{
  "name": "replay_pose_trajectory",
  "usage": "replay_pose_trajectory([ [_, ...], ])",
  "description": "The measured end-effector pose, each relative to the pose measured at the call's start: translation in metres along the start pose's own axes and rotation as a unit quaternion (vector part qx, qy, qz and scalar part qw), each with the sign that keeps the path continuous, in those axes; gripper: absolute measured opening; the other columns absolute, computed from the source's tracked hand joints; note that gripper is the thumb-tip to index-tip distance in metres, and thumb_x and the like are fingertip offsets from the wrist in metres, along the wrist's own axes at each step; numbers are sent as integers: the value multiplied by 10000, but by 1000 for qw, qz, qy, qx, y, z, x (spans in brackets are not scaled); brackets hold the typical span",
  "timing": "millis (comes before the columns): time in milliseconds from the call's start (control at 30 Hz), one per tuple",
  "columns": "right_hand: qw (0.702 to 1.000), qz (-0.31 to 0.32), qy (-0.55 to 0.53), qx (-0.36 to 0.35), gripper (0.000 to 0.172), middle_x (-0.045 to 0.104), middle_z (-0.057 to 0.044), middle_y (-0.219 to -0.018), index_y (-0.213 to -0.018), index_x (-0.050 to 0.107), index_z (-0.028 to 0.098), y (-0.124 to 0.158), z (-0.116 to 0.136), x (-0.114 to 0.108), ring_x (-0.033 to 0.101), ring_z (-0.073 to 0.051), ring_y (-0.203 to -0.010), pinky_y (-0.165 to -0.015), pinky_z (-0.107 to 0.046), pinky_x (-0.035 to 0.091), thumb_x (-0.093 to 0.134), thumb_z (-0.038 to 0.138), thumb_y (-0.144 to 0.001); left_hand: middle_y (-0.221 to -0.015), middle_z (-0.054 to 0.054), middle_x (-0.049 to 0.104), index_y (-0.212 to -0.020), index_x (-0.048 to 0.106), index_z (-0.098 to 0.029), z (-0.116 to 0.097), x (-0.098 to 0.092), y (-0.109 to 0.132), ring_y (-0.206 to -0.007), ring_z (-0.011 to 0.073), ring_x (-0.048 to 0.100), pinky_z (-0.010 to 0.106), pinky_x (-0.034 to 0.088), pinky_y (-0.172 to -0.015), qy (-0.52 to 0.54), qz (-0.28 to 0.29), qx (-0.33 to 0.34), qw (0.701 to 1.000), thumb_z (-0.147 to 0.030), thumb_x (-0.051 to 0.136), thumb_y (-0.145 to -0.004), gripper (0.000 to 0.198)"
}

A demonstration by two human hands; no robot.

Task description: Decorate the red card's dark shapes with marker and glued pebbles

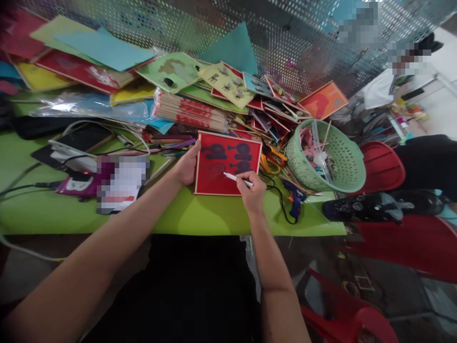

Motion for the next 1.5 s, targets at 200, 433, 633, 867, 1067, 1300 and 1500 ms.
replay_pose_trajectory([
  [200,1000,-7,-8,0,103,711,18,-695,-778,744,227,-1,0,-3,607,-158,-638,-616,-285,474,703,306,-830,-1317,160,772,-1452,650,-176,0,1,0,-1317,369,688,579,450,-1218,-4,-9,-7,1000,-690,359,-1055,712],
  [433,1000,-8,-12,10,100,702,22,-671,-767,746,228,-1,0,-2,597,-155,-621,-611,-281,472,708,303,-821,-1334,174,761,-1427,669,-172,-1,3,0,-1306,366,697,571,477,-1194,5,11,2,1000,-714,330,-1053,741],
  [633,1000,-12,-12,10,110,708,18,-691,-808,751,231,-1,-1,-3,608,-161,-636,-615,-283,483,705,323,-844,-1331,172,762,-1484,628,-176,1,-3,-1,-1298,360,702,575,462,-1209,0,1,-7,1000,-745,246,-1048,813],
  [867,1000,-7,-6,6,129,717,14,-720,-837,749,229,-2,-1,-2,619,-160,-645,-622,-282,494,699,344,-866,-1342,186,754,-1523,591,-170,0,0,-1,-1293,376,704,599,458,-1205,-1,15,-7,1000,-749,264,-1043,820],
  [1067,1000,-9,-19,6,141,726,10,-739,-862,755,223,-1,-1,-2,625,-156,-652,-637,-283,499,705,354,-875,-1314,192,765,-1481,628,-146,-1,6,2,-1253,372,727,582,483,-1189,1,19,-11,1000,-732,268,-1052,811],
  [1300,1000,-4,-19,-3,163,733,3,-770,-894,755,223,-2,-2,0,646,-161,-686,-663,-292,519,696,374,-904,-1320,184,764,-1518,595,-150,0,9,2,-1289,366,708,579,459,-1212,-2,41,-19,999,-735,246,-1052,825],
  [1500,1000,0,-19,-6,163,740,-2,-778,-912,751,225,-2,0,2,647,-158,-670,-651,-290,522,690,377,-913,-1347,185,752,-1521,590,-164,1,8,2,-1314,373,691,588,448,-1217,-5,29,-25,999,-729,263,-1054,803],
])
Point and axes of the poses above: each hand's wrist, its own y-axis away from the middle knuckle, its own x-axis out of the palm, z = x × y, the point moved 10 cm from there along -y, towards the middle knuckle
